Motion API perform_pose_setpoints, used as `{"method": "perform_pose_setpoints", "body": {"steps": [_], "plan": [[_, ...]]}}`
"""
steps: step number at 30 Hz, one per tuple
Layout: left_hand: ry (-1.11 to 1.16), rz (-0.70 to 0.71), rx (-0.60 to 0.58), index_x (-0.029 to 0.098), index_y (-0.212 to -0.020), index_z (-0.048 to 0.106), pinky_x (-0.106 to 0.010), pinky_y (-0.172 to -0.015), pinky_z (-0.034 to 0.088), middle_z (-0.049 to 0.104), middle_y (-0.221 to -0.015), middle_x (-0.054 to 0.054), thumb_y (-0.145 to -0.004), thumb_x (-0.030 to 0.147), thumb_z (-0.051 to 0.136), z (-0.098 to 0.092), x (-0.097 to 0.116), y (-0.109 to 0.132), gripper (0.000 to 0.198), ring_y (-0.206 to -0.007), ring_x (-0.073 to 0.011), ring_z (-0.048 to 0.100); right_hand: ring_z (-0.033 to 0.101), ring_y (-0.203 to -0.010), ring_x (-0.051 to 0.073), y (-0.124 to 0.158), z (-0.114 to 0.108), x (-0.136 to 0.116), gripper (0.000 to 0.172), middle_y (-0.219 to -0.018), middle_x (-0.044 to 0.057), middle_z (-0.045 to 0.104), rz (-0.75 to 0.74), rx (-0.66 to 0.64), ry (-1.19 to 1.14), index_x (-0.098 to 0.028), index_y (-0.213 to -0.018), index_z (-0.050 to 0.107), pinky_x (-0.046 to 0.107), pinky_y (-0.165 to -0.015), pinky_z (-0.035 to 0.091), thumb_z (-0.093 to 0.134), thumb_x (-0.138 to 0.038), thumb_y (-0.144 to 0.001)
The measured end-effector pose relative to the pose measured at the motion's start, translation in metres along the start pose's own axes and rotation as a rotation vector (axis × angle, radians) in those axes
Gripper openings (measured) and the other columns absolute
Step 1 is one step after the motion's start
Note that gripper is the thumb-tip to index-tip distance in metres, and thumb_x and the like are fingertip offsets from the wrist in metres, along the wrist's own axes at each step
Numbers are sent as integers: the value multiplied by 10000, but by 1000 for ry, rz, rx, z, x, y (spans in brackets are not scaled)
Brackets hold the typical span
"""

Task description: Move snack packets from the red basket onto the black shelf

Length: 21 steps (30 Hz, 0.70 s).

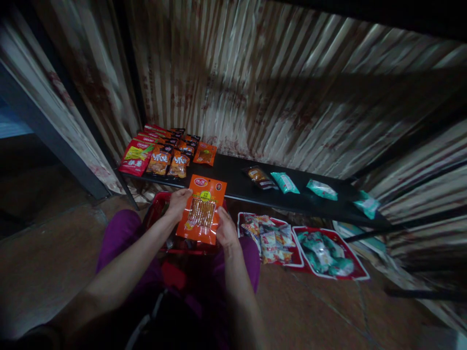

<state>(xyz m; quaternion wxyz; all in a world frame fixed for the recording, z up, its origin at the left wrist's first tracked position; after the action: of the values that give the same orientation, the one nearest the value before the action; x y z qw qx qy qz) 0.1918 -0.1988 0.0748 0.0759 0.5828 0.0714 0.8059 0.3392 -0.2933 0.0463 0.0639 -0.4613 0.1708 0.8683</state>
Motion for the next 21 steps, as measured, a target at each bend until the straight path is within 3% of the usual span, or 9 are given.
{"method": "perform_pose_setpoints", "body": {"steps": [9,13,21], "plan": [[38,-44,-22,147,-619,599,-201,-514,354,535,-526,51,-629,343,709,-3,-3,0,225,-473,-67,437,689,-927,231,-9,1,0,288,-934,19,745,-6,42,-27,-213,-940,670,424,-882,532,732,-379,-712],[76,-102,-40,153,-700,625,-224,-559,410,604,-580,25,-623,353,711,-5,-7,-2,231,-518,-97,522,693,-899,217,-14,-5,3,281,-927,13,746,-3,86,-54,-209,-919,670,408,-898,528,750,-351,-691],[99,-217,-189,146,-726,648,-264,-597,458,670,-644,-14,-558,292,753,-12,-17,7,246,-568,-138,592,691,-920,244,-23,-10,4,276,-886,24,747,30,60,-32,-209,-936,649,460,-893,523,698,-385,-730]]}}
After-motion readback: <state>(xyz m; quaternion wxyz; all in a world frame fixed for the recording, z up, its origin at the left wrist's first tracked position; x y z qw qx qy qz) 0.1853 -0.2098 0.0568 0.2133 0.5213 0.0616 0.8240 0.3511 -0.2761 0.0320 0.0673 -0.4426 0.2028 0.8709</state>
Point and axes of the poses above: each hand's wrist, its own y-axis away from the middle knuckle, its own z-axis out of the palm, x = y × z, the point moved 4 cm from there along -y, towards the middle knuckle
